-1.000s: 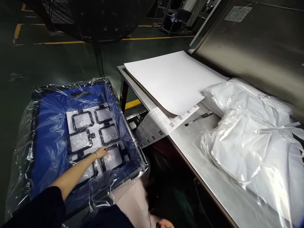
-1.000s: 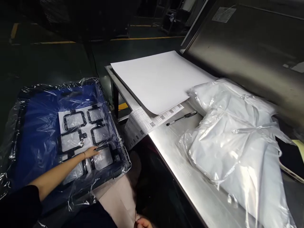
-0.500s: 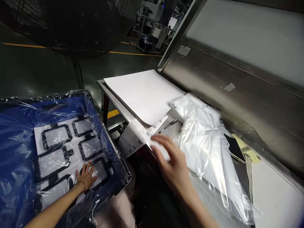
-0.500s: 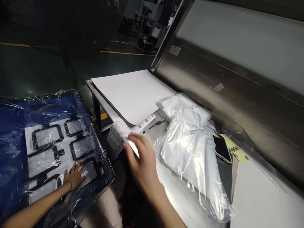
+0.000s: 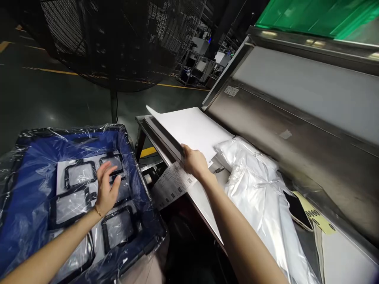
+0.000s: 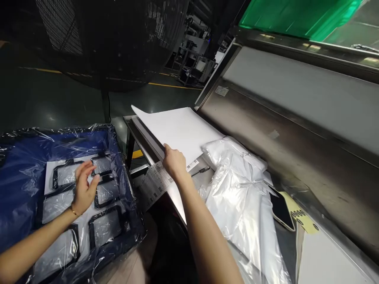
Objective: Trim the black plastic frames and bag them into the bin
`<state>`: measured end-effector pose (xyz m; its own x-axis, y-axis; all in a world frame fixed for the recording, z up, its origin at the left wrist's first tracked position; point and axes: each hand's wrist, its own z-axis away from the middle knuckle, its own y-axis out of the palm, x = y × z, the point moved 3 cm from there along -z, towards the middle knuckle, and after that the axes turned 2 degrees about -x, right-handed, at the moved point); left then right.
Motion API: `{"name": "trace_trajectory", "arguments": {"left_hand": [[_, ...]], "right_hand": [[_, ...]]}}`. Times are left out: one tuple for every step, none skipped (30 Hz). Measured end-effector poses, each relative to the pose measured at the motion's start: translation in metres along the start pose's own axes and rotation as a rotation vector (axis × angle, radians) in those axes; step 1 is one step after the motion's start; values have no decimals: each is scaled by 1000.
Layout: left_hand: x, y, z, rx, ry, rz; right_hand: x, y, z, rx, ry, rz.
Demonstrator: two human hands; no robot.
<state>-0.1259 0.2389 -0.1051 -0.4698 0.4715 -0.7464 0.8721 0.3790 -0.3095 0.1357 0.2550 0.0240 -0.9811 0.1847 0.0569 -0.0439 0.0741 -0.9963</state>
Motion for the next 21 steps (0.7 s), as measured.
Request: {"name": "trace_trajectory", "arguments": {"left_hand": [[-18,-8,-13,-15,57,62],[-36,-16,-23,-29,114,121],[-52,-23,-32,-35,168,175],[-65,-29,-38,-41,221,224],[-76,-33,-43,-37,263,264],[-84,-35,-47,-27,295,293],[-89,-36,-50,-12,318,312],[-92,-35,-52,6,330,321],[-92,-34,-53,25,336,321],[-92,-33,-53,43,336,317],[-91,-32,-54,56,335,311],[-91,-33,-54,63,336,305],[-91,-35,-54,64,340,301],[-93,-39,-54,65,346,299],[-97,-44,-55,66,357,299],[-102,-50,-55,65,378,301],[-109,-57,-57,63,401,308],[-117,-62,-58,80,438,294],[-124,-65,-60,113,493,254],[-130,-66,-62,166,560,181],[-132,-62,-64,240,620,64]], "right_hand": [[4,-1,4,-17,11,13],[9,-1,8,-31,17,22],[13,0,12,-41,21,28],[16,2,15,-45,22,29],[18,4,17,-45,23,28],[19,6,19,-39,23,24],[18,8,18,-30,20,16],[16,9,17,-20,12,6],[14,8,14,-11,-1,-5],[11,7,10,-9,-19,-16],[9,4,7,-16,-39,-25],[8,1,4,-34,-61,-30],[10,-2,3,-63,-86,-30],[15,-4,4,-98,-118,-28],[23,-4,9,-133,-164,-23],[35,-2,17,-159,-226,-18],[49,3,29,-174,-303,-13],[66,11,43,-174,-393,-9],[84,22,59,-158,-491,-4],[101,34,76,-143,-580,-1],[117,47,92,-124,-670,-5]]}}
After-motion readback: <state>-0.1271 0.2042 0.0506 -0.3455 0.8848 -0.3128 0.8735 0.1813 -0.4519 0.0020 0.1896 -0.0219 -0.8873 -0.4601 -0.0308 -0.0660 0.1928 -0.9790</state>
